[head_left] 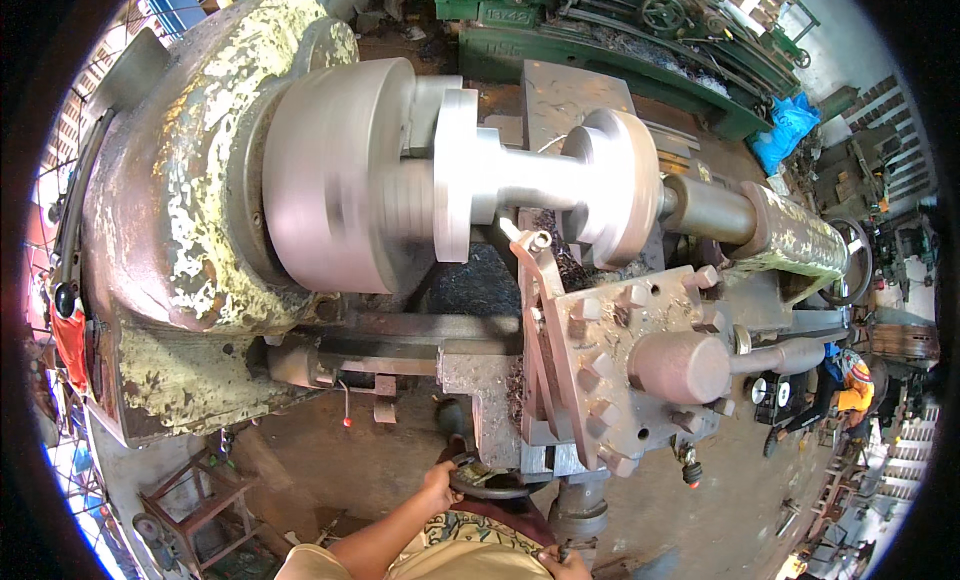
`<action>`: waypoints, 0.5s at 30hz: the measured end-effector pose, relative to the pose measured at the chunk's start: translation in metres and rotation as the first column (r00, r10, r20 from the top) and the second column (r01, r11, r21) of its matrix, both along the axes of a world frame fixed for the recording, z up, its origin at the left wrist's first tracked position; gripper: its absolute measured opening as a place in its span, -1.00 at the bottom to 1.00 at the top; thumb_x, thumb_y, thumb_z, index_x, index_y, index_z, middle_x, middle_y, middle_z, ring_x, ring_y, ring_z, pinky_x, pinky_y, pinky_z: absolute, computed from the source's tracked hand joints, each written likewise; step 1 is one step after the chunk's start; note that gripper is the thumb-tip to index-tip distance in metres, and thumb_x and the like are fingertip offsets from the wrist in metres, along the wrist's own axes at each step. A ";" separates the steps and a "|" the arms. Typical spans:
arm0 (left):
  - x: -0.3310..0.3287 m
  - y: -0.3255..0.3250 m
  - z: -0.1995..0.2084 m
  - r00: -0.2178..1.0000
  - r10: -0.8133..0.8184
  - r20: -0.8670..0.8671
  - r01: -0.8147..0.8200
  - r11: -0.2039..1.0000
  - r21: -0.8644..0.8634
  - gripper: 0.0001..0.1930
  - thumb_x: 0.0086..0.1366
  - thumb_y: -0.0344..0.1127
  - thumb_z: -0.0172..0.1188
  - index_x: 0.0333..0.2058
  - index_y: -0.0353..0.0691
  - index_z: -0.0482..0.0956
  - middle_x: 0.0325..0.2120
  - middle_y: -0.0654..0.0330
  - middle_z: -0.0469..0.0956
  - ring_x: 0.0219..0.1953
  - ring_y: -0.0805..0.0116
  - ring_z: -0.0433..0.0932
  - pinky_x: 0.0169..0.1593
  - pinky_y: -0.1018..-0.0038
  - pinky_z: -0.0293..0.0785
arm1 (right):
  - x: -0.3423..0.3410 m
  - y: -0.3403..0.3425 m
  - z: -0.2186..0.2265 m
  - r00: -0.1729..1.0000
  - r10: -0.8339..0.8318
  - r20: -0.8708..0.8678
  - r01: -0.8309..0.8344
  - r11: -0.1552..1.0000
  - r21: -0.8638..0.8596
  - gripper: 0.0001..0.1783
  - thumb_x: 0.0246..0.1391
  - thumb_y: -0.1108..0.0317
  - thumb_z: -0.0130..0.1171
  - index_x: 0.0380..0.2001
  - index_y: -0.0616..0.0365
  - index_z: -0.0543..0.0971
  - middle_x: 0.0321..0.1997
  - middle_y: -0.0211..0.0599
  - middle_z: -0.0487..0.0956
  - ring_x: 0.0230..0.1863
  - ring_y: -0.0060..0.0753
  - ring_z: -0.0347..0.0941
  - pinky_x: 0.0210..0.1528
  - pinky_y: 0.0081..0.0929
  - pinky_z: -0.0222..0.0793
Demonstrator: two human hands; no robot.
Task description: The person operates a metal lathe to machine a cylindrical workpiece. They adjust the tool carriage and cross-slide using handwheels, then engage the cutting tool to remove material from the rotating workpiece while monitoring the process.
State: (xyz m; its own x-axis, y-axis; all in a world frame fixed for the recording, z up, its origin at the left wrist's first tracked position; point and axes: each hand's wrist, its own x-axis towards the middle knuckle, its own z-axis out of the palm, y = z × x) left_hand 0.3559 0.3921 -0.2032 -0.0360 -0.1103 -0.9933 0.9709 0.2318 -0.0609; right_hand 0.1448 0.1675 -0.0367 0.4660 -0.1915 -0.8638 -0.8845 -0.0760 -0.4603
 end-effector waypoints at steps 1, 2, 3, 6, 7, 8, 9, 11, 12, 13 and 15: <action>0.000 0.003 -0.006 1.000 -0.001 -0.021 0.001 1.000 -0.021 -0.80 0.24 -0.23 0.08 -0.20 -0.14 0.42 -0.39 0.16 0.52 -0.48 0.26 0.47 -0.52 0.26 0.35 | 0.004 -0.005 0.014 0.998 -0.031 -0.057 0.031 1.000 0.001 -0.68 0.21 0.15 0.19 -0.12 0.18 0.58 -0.24 -0.28 0.60 -0.16 -0.43 0.43 -0.09 -0.37 0.36; 0.001 0.005 -0.012 0.999 -0.013 -0.038 0.012 0.999 -0.030 -0.80 0.23 -0.24 0.09 -0.20 -0.14 0.42 -0.37 0.17 0.53 -0.46 0.26 0.47 -0.49 0.25 0.36 | 0.011 -0.008 0.024 0.992 -0.062 -0.111 0.062 0.998 -0.001 -0.69 0.21 0.17 0.21 -0.13 0.18 0.58 -0.23 -0.29 0.60 -0.15 -0.45 0.42 -0.10 -0.39 0.36; 0.001 0.006 -0.019 0.998 0.020 -0.064 -0.024 0.998 -0.054 -0.78 0.21 -0.25 0.10 -0.18 -0.14 0.42 -0.35 0.16 0.54 -0.41 0.24 0.50 -0.44 0.22 0.40 | 0.021 -0.009 0.032 0.989 -0.131 -0.062 0.134 0.990 0.050 -0.71 0.21 0.18 0.22 -0.23 0.22 0.56 -0.26 -0.27 0.59 -0.22 -0.41 0.46 -0.19 -0.36 0.39; 0.001 0.011 -0.041 0.991 0.066 -0.117 -0.078 0.991 -0.104 -0.75 0.17 -0.29 0.12 -0.16 -0.16 0.45 -0.29 0.13 0.57 -0.28 0.19 0.56 -0.28 0.16 0.49 | 0.053 -0.010 0.054 0.968 -0.157 -0.198 0.164 0.986 0.019 -0.64 0.16 0.11 0.27 -0.34 0.25 0.54 -0.31 -0.24 0.57 -0.33 -0.34 0.47 -0.29 -0.31 0.41; 0.001 0.012 -0.048 0.990 0.067 -0.120 -0.083 0.987 -0.135 -0.74 0.17 -0.30 0.13 -0.15 -0.18 0.46 -0.27 0.12 0.58 -0.24 0.16 0.57 -0.23 0.15 0.51 | 0.062 -0.012 0.062 0.966 -0.087 -0.242 0.087 0.996 -0.013 -0.59 0.11 0.08 0.31 -0.29 0.27 0.52 -0.32 -0.19 0.58 -0.35 -0.27 0.49 -0.30 -0.28 0.42; 0.002 0.013 -0.054 0.989 0.060 -0.134 -0.079 0.986 -0.145 -0.73 0.16 -0.31 0.13 -0.15 -0.19 0.47 -0.25 0.10 0.59 -0.20 0.14 0.59 -0.17 0.13 0.54 | 0.069 -0.019 0.073 0.957 -0.021 -0.291 0.009 0.999 -0.042 -0.53 0.06 0.05 0.35 -0.25 0.28 0.50 -0.33 -0.15 0.59 -0.36 -0.19 0.51 -0.31 -0.25 0.44; 0.003 0.014 -0.059 0.989 0.051 -0.142 -0.076 0.982 -0.175 -0.75 0.16 -0.30 0.13 -0.18 -0.23 0.50 -0.26 0.08 0.60 -0.22 0.11 0.59 -0.14 0.13 0.55 | 0.075 -0.022 0.081 0.939 0.042 -0.340 -0.069 0.995 -0.068 -0.46 0.01 0.03 0.39 -0.21 0.30 0.48 -0.33 -0.10 0.60 -0.38 -0.12 0.53 -0.31 -0.22 0.45; 0.011 0.012 -0.063 0.982 0.012 -0.186 -0.046 0.983 -0.178 -0.77 0.17 -0.29 0.13 -0.25 -0.30 0.55 -0.29 0.02 0.63 -0.25 0.06 0.61 -0.06 0.11 0.56 | 0.084 -0.015 0.087 0.987 0.058 -0.153 -0.106 0.940 -0.324 -0.31 -0.09 0.02 0.44 -0.08 0.32 0.40 -0.29 0.03 0.61 -0.30 0.03 0.56 -0.25 -0.17 0.47; 0.015 0.011 -0.060 0.985 0.027 -0.170 -0.065 0.973 -0.222 -0.76 0.17 -0.28 0.15 -0.24 -0.30 0.56 -0.29 0.02 0.64 -0.25 0.06 0.61 -0.06 0.12 0.56 | 0.086 -0.011 0.088 0.994 0.086 -0.061 -0.105 0.890 -0.445 -0.22 -0.14 0.02 0.47 -0.02 0.33 0.36 -0.26 0.10 0.62 -0.26 0.10 0.58 -0.22 -0.15 0.48; 0.021 0.010 -0.055 0.985 0.033 -0.168 -0.075 0.966 -0.249 -0.75 0.16 -0.27 0.16 -0.24 -0.30 0.57 -0.29 0.03 0.64 -0.25 0.06 0.61 -0.06 0.13 0.56 | 0.088 -0.007 0.084 0.996 0.069 -0.052 -0.085 0.876 -0.474 -0.07 -0.18 0.05 0.47 0.13 0.33 0.22 -0.12 0.28 0.57 -0.08 0.28 0.53 -0.08 -0.08 0.46; 0.030 0.007 -0.037 0.986 0.007 -0.169 -0.050 0.966 -0.253 -0.75 0.17 -0.26 0.18 -0.23 -0.28 0.58 -0.31 0.03 0.64 -0.26 0.07 0.61 -0.05 0.14 0.56 | 0.091 -0.001 0.075 0.999 0.038 -0.004 -0.035 0.868 -0.496 -0.06 -0.17 0.07 0.46 0.16 0.34 0.22 -0.06 0.29 0.54 -0.04 0.26 0.51 -0.02 -0.09 0.43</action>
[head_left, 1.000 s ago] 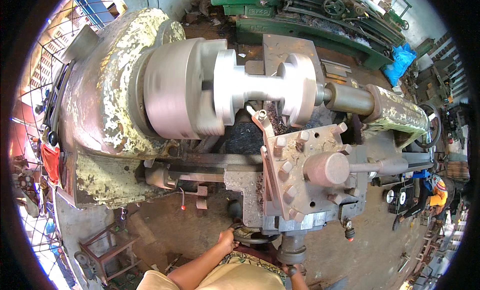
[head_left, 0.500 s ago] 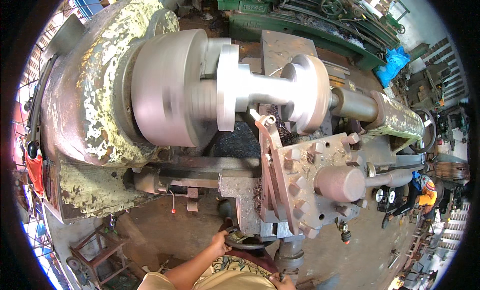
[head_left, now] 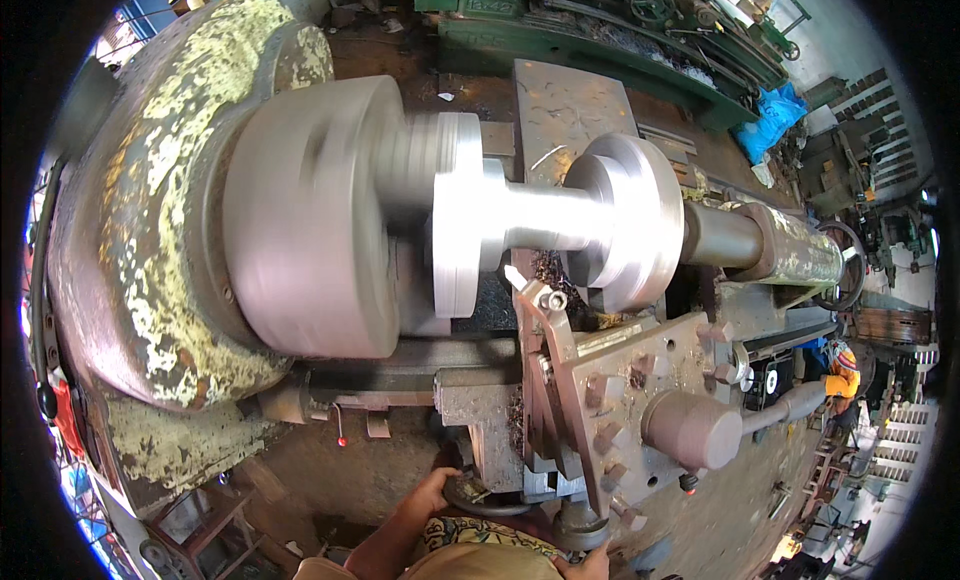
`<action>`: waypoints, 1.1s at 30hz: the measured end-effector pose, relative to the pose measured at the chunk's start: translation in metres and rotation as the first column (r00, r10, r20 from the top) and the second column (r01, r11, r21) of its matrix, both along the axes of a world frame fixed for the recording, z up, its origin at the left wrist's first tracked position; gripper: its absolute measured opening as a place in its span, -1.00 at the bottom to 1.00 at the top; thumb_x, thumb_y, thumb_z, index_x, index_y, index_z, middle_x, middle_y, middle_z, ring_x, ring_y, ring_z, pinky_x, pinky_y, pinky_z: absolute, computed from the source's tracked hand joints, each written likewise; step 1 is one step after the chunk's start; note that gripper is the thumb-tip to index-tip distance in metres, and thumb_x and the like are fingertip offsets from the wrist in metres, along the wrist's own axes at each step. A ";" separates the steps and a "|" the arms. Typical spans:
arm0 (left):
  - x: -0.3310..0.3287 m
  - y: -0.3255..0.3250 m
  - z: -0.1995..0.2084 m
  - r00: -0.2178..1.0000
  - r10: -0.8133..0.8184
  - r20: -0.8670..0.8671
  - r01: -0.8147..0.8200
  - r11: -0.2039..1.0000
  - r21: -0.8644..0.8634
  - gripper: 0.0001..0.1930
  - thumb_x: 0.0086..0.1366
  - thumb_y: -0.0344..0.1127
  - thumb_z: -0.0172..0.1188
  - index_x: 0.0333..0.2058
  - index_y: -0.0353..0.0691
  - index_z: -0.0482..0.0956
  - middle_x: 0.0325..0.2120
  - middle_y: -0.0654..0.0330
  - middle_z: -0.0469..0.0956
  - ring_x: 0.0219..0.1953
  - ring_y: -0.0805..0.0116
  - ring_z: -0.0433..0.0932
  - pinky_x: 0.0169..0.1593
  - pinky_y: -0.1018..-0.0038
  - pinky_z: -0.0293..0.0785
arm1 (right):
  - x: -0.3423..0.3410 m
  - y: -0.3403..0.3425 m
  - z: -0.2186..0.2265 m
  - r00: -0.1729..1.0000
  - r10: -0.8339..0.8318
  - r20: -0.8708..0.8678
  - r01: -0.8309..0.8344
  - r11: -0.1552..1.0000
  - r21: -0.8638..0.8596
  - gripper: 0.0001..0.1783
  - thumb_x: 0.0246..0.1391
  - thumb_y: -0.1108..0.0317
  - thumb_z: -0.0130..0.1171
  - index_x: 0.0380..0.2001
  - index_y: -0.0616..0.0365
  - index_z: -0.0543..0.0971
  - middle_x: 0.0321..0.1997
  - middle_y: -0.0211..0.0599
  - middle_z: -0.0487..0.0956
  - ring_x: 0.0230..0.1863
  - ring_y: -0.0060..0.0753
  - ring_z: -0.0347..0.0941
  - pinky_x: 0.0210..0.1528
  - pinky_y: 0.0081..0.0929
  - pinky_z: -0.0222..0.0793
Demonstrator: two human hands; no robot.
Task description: The person operates a metal lathe to machine a cylindrical workpiece. They adjust the tool carriage and cross-slide using handwheels, then engage the cutting tool to remove material from the rotating workpiece while monitoring the process.
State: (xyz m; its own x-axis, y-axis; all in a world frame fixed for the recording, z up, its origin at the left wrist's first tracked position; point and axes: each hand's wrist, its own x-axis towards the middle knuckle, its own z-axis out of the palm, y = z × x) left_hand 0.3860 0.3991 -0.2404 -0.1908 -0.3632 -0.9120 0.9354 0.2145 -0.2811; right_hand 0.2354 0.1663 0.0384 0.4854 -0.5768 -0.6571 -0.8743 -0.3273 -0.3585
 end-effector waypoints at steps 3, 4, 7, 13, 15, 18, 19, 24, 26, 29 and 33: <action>0.007 0.000 0.029 0.960 -0.121 0.252 0.114 0.993 0.043 -0.77 0.18 -0.27 0.20 -0.23 -0.25 0.60 -0.36 0.05 0.63 -0.26 0.07 0.61 -0.06 0.15 0.56 | -0.002 0.001 -0.015 0.994 -0.104 -0.029 0.105 0.993 0.056 -0.02 -0.16 0.08 0.46 0.23 0.34 0.19 -0.01 0.25 0.53 0.01 0.17 0.49 0.04 -0.11 0.40; 0.005 0.002 0.036 0.857 -0.155 0.491 0.150 0.987 0.048 -0.79 0.19 -0.28 0.19 -0.23 -0.24 0.60 -0.38 0.06 0.62 -0.26 0.08 0.61 -0.06 0.15 0.55 | -0.004 0.001 -0.019 0.988 -0.146 -0.058 0.150 0.985 0.087 0.00 -0.15 0.08 0.46 0.25 0.34 0.18 0.01 0.23 0.52 0.02 0.13 0.49 0.05 -0.13 0.40; 0.006 0.001 0.023 0.959 -0.113 0.259 0.095 0.992 0.081 -0.81 0.19 -0.33 0.18 -0.24 -0.24 0.61 -0.38 0.02 0.62 -0.24 0.06 0.61 -0.08 0.14 0.53 | -0.011 0.001 -0.023 0.991 -0.027 0.129 0.025 1.000 0.016 -0.18 -0.01 0.08 0.38 0.20 0.33 0.32 0.01 0.09 0.55 0.00 0.00 0.49 0.04 -0.16 0.40; -0.018 0.014 -0.034 0.963 -0.099 0.249 0.100 0.995 0.009 -0.78 0.21 -0.13 0.13 -0.36 -0.16 0.57 -0.54 0.02 0.57 -0.49 -0.03 0.60 -0.31 -0.09 0.59 | -0.017 -0.017 -0.012 0.997 -0.070 0.013 0.068 0.991 0.111 -0.21 0.01 0.08 0.37 0.19 0.33 0.34 0.01 0.07 0.55 0.00 -0.01 0.49 0.04 -0.17 0.40; -0.032 0.020 -0.037 0.944 -0.093 0.317 0.103 0.995 -0.015 -0.76 0.20 -0.10 0.14 -0.36 -0.15 0.56 -0.54 0.02 0.56 -0.50 -0.04 0.59 -0.33 -0.11 0.59 | -0.015 -0.031 -0.008 0.997 -0.075 -0.016 0.077 0.986 0.149 -0.22 0.01 0.08 0.36 0.18 0.33 0.35 0.01 0.07 0.56 0.00 -0.02 0.49 0.04 -0.17 0.40; -0.046 0.021 -0.029 0.912 -0.152 0.381 0.153 0.988 0.028 -0.76 0.15 -0.14 0.17 -0.31 -0.17 0.56 -0.44 0.00 0.57 -0.38 -0.02 0.59 -0.23 -0.01 0.56 | -0.010 -0.054 -0.013 0.997 -0.078 -0.030 0.082 0.972 0.222 -0.24 0.02 0.08 0.36 0.18 0.32 0.36 0.01 0.06 0.56 0.00 -0.03 0.49 0.04 -0.17 0.40; -0.049 0.017 -0.024 0.884 -0.211 0.416 0.195 0.977 0.082 -0.75 0.14 -0.15 0.19 -0.29 -0.18 0.56 -0.41 -0.01 0.57 -0.33 -0.01 0.59 -0.19 0.02 0.55 | -0.007 -0.063 -0.019 0.996 -0.080 -0.029 0.085 0.964 0.254 -0.24 0.02 0.08 0.35 0.17 0.32 0.36 0.01 0.05 0.56 0.00 -0.03 0.49 0.04 -0.17 0.40; -0.058 -0.004 0.029 0.024 -0.921 0.390 0.626 0.318 0.712 -0.68 0.07 -0.22 0.25 -0.19 -0.22 0.56 -0.24 -0.04 0.59 -0.13 0.01 0.58 -0.03 0.18 0.50 | 0.012 -0.097 -0.067 0.995 -0.098 0.014 0.083 0.904 0.420 -0.27 0.04 0.08 0.34 0.16 0.32 0.38 0.01 0.04 0.56 0.00 -0.04 0.48 0.04 -0.17 0.40; -0.056 -0.001 0.051 -0.242 -0.862 0.446 0.573 0.244 0.782 -0.64 0.06 -0.23 0.28 -0.16 -0.22 0.56 -0.19 -0.04 0.59 -0.08 0.02 0.58 0.01 0.21 0.48 | 0.017 -0.104 -0.083 0.993 -0.113 0.026 0.087 0.877 0.473 -0.28 0.04 0.09 0.34 0.16 0.32 0.39 0.01 0.03 0.56 0.00 -0.04 0.48 0.04 -0.18 0.40; -0.047 0.012 0.058 -0.155 -0.777 0.610 0.555 0.443 0.704 -0.70 0.14 -0.24 0.24 -0.17 -0.25 0.56 -0.24 0.00 0.58 -0.13 0.04 0.57 -0.03 0.17 0.48 | 0.022 -0.112 -0.101 0.992 -0.121 0.036 0.084 0.844 0.529 -0.29 0.05 0.09 0.33 0.15 0.31 0.40 0.01 0.03 0.56 0.00 -0.05 0.48 0.04 -0.18 0.40; -0.032 0.019 0.005 0.823 -0.211 0.527 0.184 0.977 0.105 -0.73 0.20 -0.19 0.22 -0.20 -0.23 0.57 -0.31 0.07 0.57 -0.23 0.10 0.55 -0.12 0.17 0.48 | 0.014 -0.118 -0.102 0.990 -0.142 0.023 0.103 0.810 0.577 -0.31 0.06 0.09 0.33 0.14 0.31 0.41 0.01 0.01 0.56 0.00 -0.06 0.48 0.05 -0.18 0.40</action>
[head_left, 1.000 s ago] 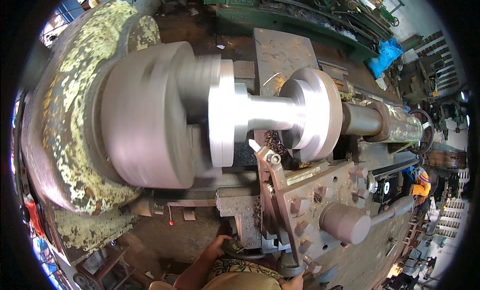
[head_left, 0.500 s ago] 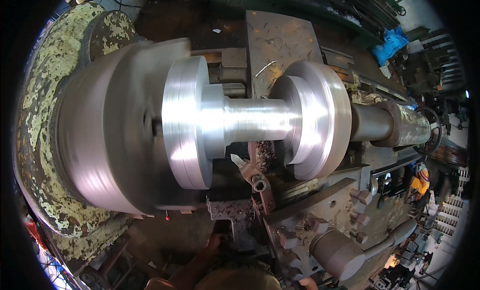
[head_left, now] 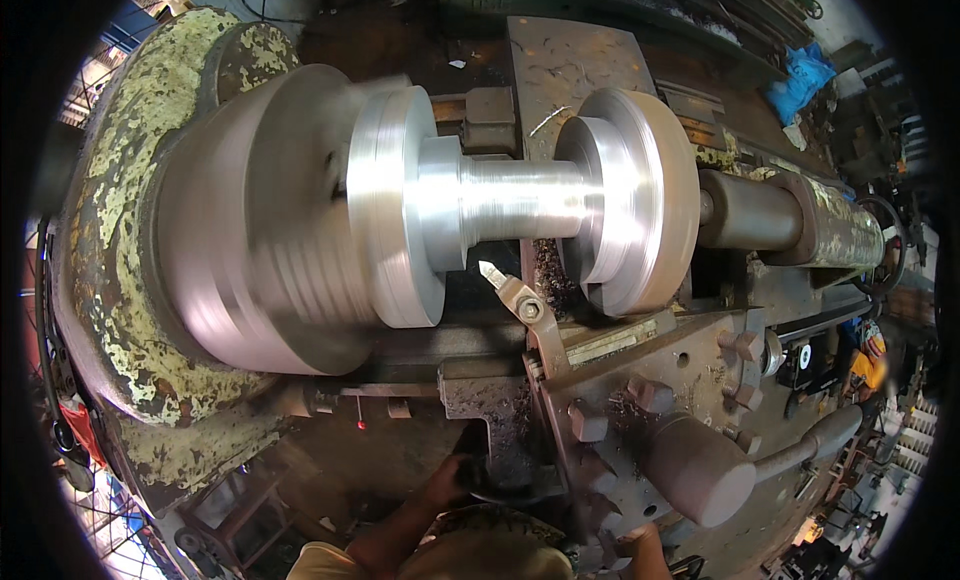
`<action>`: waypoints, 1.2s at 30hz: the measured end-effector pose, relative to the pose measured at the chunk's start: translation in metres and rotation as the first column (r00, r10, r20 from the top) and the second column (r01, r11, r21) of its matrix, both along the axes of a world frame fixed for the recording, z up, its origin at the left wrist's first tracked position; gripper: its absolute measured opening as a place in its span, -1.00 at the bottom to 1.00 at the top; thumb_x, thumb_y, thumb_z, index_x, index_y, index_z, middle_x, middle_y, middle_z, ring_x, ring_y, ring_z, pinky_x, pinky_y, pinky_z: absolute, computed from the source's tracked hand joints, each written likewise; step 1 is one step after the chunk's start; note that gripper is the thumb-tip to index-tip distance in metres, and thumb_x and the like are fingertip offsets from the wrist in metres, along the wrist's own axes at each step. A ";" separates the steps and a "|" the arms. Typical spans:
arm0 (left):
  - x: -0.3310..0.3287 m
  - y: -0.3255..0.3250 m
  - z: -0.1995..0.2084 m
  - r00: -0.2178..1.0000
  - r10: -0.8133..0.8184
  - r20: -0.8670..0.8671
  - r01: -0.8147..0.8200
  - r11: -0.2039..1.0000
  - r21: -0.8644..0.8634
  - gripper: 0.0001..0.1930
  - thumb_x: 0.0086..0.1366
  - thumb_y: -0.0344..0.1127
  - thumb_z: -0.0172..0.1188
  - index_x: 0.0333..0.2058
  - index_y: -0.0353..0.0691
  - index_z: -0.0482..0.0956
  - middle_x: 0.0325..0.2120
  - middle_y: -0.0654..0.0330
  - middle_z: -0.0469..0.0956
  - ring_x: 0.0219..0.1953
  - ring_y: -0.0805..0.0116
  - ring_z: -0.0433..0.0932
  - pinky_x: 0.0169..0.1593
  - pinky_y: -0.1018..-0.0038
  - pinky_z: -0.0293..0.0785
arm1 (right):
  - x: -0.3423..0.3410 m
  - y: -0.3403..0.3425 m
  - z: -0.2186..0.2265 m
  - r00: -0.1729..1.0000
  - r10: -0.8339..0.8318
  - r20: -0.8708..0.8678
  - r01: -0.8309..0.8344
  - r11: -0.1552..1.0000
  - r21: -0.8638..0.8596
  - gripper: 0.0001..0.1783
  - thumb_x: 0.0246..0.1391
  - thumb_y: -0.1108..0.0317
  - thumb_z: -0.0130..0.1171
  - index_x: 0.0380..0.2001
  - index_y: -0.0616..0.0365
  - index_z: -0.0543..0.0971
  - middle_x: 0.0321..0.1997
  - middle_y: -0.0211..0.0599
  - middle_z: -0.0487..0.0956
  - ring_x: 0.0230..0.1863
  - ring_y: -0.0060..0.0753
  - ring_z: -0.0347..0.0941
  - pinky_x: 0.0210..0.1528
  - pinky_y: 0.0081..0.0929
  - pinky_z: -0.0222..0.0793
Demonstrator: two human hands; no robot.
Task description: The person operates a metal lathe to machine a cylindrical workpiece. They adjust the tool carriage and cross-slide using handwheels, then engage the cutting tool to remove material from the rotating workpiece while monitoring the process.
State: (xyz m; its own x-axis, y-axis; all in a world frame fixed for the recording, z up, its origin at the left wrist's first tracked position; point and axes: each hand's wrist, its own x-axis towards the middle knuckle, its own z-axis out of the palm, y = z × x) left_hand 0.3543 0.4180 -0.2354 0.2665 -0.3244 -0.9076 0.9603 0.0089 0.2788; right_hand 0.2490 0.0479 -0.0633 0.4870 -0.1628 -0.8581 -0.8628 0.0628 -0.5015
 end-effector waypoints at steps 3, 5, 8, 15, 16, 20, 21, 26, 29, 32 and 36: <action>-0.001 -0.003 -0.042 0.931 0.170 -0.323 -0.239 0.953 -0.187 -0.73 0.22 -0.15 0.21 -0.23 -0.21 0.58 -0.37 0.11 0.57 -0.30 0.16 0.54 -0.20 0.21 0.49 | -0.018 0.008 0.009 1.000 -0.016 -0.020 0.016 1.000 0.015 -0.33 0.07 0.09 0.32 0.13 0.31 0.42 0.01 0.01 0.56 0.00 -0.07 0.48 0.05 -0.18 0.40; 0.003 -0.001 -0.061 0.855 0.128 -0.503 -0.222 0.966 -0.131 -0.77 0.25 -0.18 0.17 -0.24 -0.20 0.57 -0.39 0.12 0.56 -0.33 0.20 0.53 -0.25 0.21 0.50 | -0.031 0.027 0.011 0.999 -0.019 -0.035 0.019 1.000 0.006 -0.34 0.07 0.09 0.32 0.13 0.31 0.43 0.01 0.00 0.56 0.00 -0.07 0.48 0.05 -0.18 0.40; 0.004 0.003 -0.068 0.800 0.110 -0.591 -0.247 0.956 -0.157 -0.81 0.27 -0.21 0.14 -0.27 -0.19 0.57 -0.42 0.12 0.54 -0.37 0.20 0.52 -0.31 0.19 0.50 | -0.046 0.072 0.005 0.997 -0.012 -0.075 0.012 1.000 0.005 -0.35 0.08 0.09 0.31 0.12 0.30 0.44 0.01 -0.01 0.57 0.00 -0.08 0.48 0.05 -0.18 0.40; 0.012 -0.013 -0.048 0.843 0.164 -0.512 -0.154 0.986 0.063 -0.83 0.27 -0.22 0.13 -0.34 -0.19 0.52 -0.48 0.09 0.50 -0.50 0.13 0.48 -0.37 0.14 0.47 | -0.059 0.130 0.027 0.984 -0.048 -0.172 0.051 0.999 0.013 -0.38 0.10 0.09 0.30 0.10 0.30 0.46 0.02 -0.03 0.57 0.00 -0.09 0.48 0.05 -0.19 0.40; 0.016 -0.016 -0.043 0.810 0.216 -0.545 -0.201 0.976 0.087 -0.85 0.27 -0.24 0.14 -0.38 -0.18 0.48 -0.55 0.13 0.46 -0.57 0.19 0.43 -0.44 0.21 0.42 | -0.059 0.130 0.036 0.982 -0.055 -0.179 0.057 0.998 0.006 -0.39 0.10 0.09 0.30 0.10 0.30 0.47 0.02 -0.03 0.57 0.00 -0.09 0.48 0.05 -0.19 0.40; 0.033 -0.025 -0.016 0.744 0.259 -0.617 -0.244 0.963 0.110 -0.82 0.27 -0.27 0.14 -0.46 -0.17 0.39 -0.68 0.22 0.39 -0.71 0.29 0.32 -0.59 0.35 0.32 | -0.055 0.120 0.068 0.965 -0.118 -0.234 0.120 0.993 -0.006 -0.40 0.11 0.09 0.29 0.09 0.29 0.48 0.02 -0.04 0.57 0.00 -0.10 0.48 0.05 -0.19 0.40; 0.036 -0.027 -0.010 0.768 0.255 -0.588 -0.225 0.966 0.126 -0.82 0.27 -0.27 0.14 -0.46 -0.17 0.40 -0.68 0.22 0.39 -0.71 0.29 0.32 -0.59 0.34 0.32 | -0.055 0.119 0.072 0.962 -0.113 -0.250 0.111 0.994 -0.024 -0.41 0.11 0.09 0.29 0.09 0.29 0.48 0.02 -0.04 0.57 0.00 -0.10 0.48 0.05 -0.19 0.40; 0.039 -0.030 0.000 0.887 0.156 -0.435 -0.115 0.986 0.119 -0.83 0.26 -0.26 0.15 -0.44 -0.17 0.41 -0.67 0.21 0.39 -0.69 0.29 0.35 -0.57 0.31 0.34 | -0.055 0.118 0.071 0.917 0.103 -0.384 -0.221 0.935 -0.278 -0.38 0.13 0.04 0.27 0.10 0.29 0.47 0.02 -0.10 0.57 0.01 -0.17 0.45 0.06 -0.17 0.40; 0.036 -0.026 -0.013 0.881 0.147 -0.449 -0.121 0.989 0.087 -0.84 0.25 -0.26 0.17 -0.42 -0.18 0.43 -0.66 0.19 0.41 -0.68 0.28 0.39 -0.56 0.30 0.38 | -0.052 0.115 0.069 0.924 0.095 -0.371 -0.223 0.921 -0.320 -0.37 0.13 0.04 0.27 0.10 0.29 0.47 0.02 -0.10 0.57 0.01 -0.17 0.45 0.06 -0.17 0.40; 0.030 -0.022 -0.027 0.893 0.118 -0.434 -0.095 0.993 0.075 -0.86 0.24 -0.27 0.18 -0.40 -0.18 0.46 -0.65 0.19 0.42 -0.68 0.28 0.40 -0.57 0.32 0.40 | -0.042 0.107 0.070 0.944 0.058 -0.323 -0.164 0.936 -0.310 -0.37 0.12 0.04 0.27 0.11 0.29 0.46 0.02 -0.10 0.57 0.01 -0.16 0.45 0.06 -0.17 0.40; 0.023 -0.021 -0.029 0.884 0.128 -0.449 -0.088 0.990 0.109 -0.86 0.23 -0.27 0.21 -0.41 -0.17 0.49 -0.65 0.23 0.43 -0.69 0.33 0.40 -0.60 0.38 0.38 | -0.028 0.086 0.080 0.953 0.037 -0.300 -0.127 0.949 -0.287 -0.37 0.12 0.04 0.27 0.11 0.29 0.46 0.02 -0.09 0.56 0.01 -0.16 0.45 0.06 -0.17 0.40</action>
